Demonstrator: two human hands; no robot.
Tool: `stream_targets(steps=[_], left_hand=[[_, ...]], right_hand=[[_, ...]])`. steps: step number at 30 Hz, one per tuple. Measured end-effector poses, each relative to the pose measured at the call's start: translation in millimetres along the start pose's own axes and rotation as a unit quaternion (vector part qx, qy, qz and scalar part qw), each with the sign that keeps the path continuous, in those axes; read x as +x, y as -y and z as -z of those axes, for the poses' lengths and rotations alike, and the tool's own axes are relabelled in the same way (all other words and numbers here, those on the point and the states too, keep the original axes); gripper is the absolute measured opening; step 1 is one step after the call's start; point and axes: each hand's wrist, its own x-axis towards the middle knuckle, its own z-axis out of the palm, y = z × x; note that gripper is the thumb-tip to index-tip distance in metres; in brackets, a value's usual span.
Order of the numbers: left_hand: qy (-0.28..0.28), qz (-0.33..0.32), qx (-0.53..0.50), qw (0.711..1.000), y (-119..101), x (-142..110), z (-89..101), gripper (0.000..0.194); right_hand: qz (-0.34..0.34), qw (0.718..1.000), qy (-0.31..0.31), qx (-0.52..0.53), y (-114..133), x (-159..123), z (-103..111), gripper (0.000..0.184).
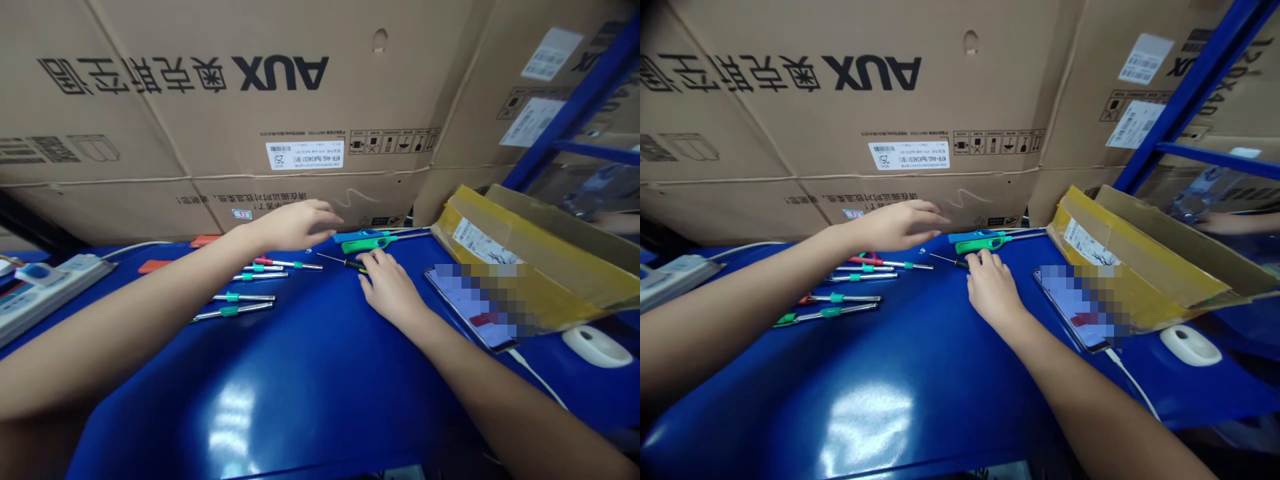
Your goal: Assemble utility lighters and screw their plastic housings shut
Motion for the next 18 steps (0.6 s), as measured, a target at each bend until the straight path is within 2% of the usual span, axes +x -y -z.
stream_targets(steps=[3, 8, 9, 10, 12, 15, 18], left_hand=[[0.014, 0.029, -0.004, 0.999, -5.7, -52.0, 14.4, 0.035], [0.054, 0.102, -0.016, 0.993, -5.7, -145.0, 19.7, 0.03], [0.06, 0.13, -0.02, 0.99, -4.8, -162.8, 21.3, 0.033], [0.06, 0.192, -0.038, 0.979, -4.1, -179.9, 23.2, 0.035], [0.078, 0.239, -0.049, 0.967, -2.9, -211.4, 27.0, 0.032], [0.096, 0.279, -0.072, 0.953, -2.4, -249.2, 28.9, 0.03], [0.099, 0.299, -0.087, 0.945, -2.2, -271.7, 24.9, 0.026]], right_hand=[[0.016, 0.999, -0.034, 0.034, -4.7, 3.4, -8.3, 0.035], [0.049, 0.985, -0.102, 0.13, -2.6, 8.0, -17.9, 0.027], [0.058, 0.98, -0.114, 0.153, -1.2, 8.8, -18.8, 0.025], [0.066, 0.974, -0.126, 0.176, 0.2, 9.5, -19.5, 0.023], [0.08, 0.963, -0.146, 0.212, 3.4, 9.9, -20.0, 0.02], [0.099, 0.95, -0.163, 0.246, 8.2, 8.6, -19.0, 0.017], [0.115, 0.943, -0.169, 0.264, 12.6, 5.8, -16.5, 0.015]])
